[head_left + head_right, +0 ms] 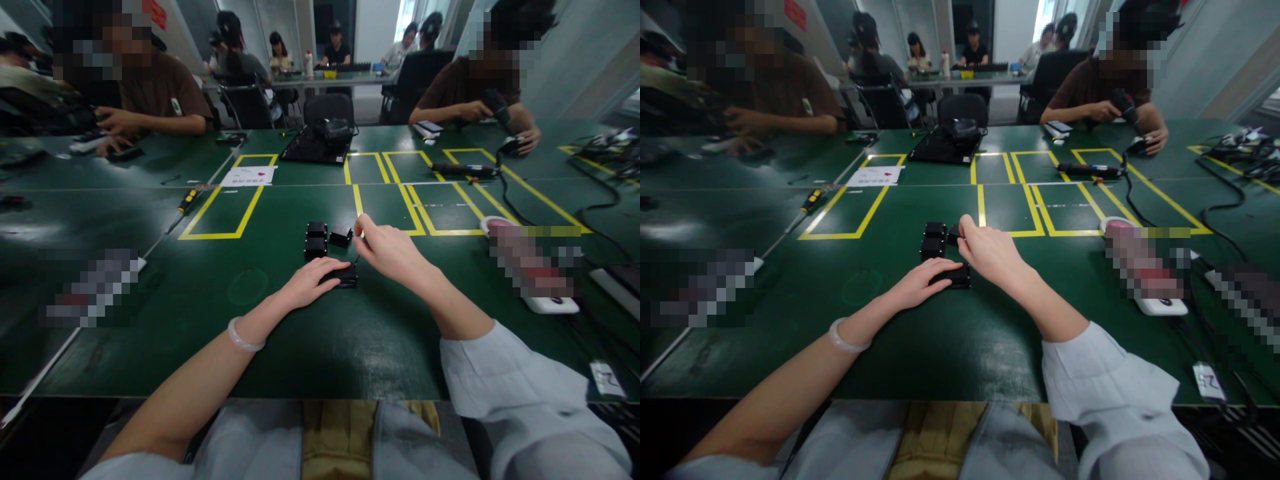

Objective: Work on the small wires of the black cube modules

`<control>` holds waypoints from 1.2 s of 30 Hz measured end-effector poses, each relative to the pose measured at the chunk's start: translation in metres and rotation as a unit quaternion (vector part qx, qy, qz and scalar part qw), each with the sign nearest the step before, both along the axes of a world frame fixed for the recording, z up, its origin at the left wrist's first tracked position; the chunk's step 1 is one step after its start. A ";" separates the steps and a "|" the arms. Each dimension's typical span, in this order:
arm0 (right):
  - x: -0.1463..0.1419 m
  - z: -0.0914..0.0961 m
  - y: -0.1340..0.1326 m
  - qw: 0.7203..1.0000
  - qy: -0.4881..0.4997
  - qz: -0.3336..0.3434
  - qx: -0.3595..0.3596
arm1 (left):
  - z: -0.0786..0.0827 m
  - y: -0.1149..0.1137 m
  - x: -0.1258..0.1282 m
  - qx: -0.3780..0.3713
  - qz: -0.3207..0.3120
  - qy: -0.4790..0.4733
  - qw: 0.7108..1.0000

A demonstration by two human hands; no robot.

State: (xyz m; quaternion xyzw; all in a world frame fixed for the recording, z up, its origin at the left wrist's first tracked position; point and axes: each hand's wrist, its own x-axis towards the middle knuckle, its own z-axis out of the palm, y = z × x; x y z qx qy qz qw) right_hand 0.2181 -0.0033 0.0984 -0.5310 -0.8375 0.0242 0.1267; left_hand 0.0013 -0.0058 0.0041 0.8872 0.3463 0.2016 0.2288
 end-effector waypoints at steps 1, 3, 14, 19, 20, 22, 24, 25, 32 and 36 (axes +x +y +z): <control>0.000 0.000 0.000 1.000 0.003 0.001 0.000 | 0.000 0.000 0.000 -0.001 0.000 -0.001 1.000; 0.000 -0.001 0.001 1.000 0.001 0.002 -0.001 | -0.002 0.000 0.000 -0.001 0.000 -0.002 1.000; 0.000 0.000 0.002 1.000 -0.023 -0.008 -0.011 | -0.001 0.001 0.000 -0.002 0.001 -0.004 1.000; 0.000 -0.001 0.002 1.000 -0.012 -0.007 -0.007 | -0.002 0.001 0.000 0.000 -0.001 0.000 1.000; 0.000 -0.001 0.002 1.000 -0.010 -0.006 -0.007 | -0.003 0.002 0.000 0.001 -0.001 -0.001 1.000; 0.001 -0.001 0.002 1.000 -0.012 -0.007 -0.008 | -0.003 0.002 0.000 0.002 -0.001 -0.002 1.000; 0.001 -0.002 0.003 1.000 -0.020 -0.008 -0.008 | -0.002 0.001 0.000 0.003 0.000 -0.005 1.000; 0.001 -0.002 0.003 1.000 -0.024 -0.008 -0.008 | -0.002 0.001 0.000 0.004 -0.001 -0.006 1.000; 0.000 0.000 0.001 1.000 -0.021 -0.006 -0.003 | -0.002 0.001 -0.001 0.005 0.001 -0.007 1.000; 0.000 0.000 0.000 1.000 -0.013 -0.008 -0.002 | -0.002 0.000 -0.001 0.001 0.002 -0.003 1.000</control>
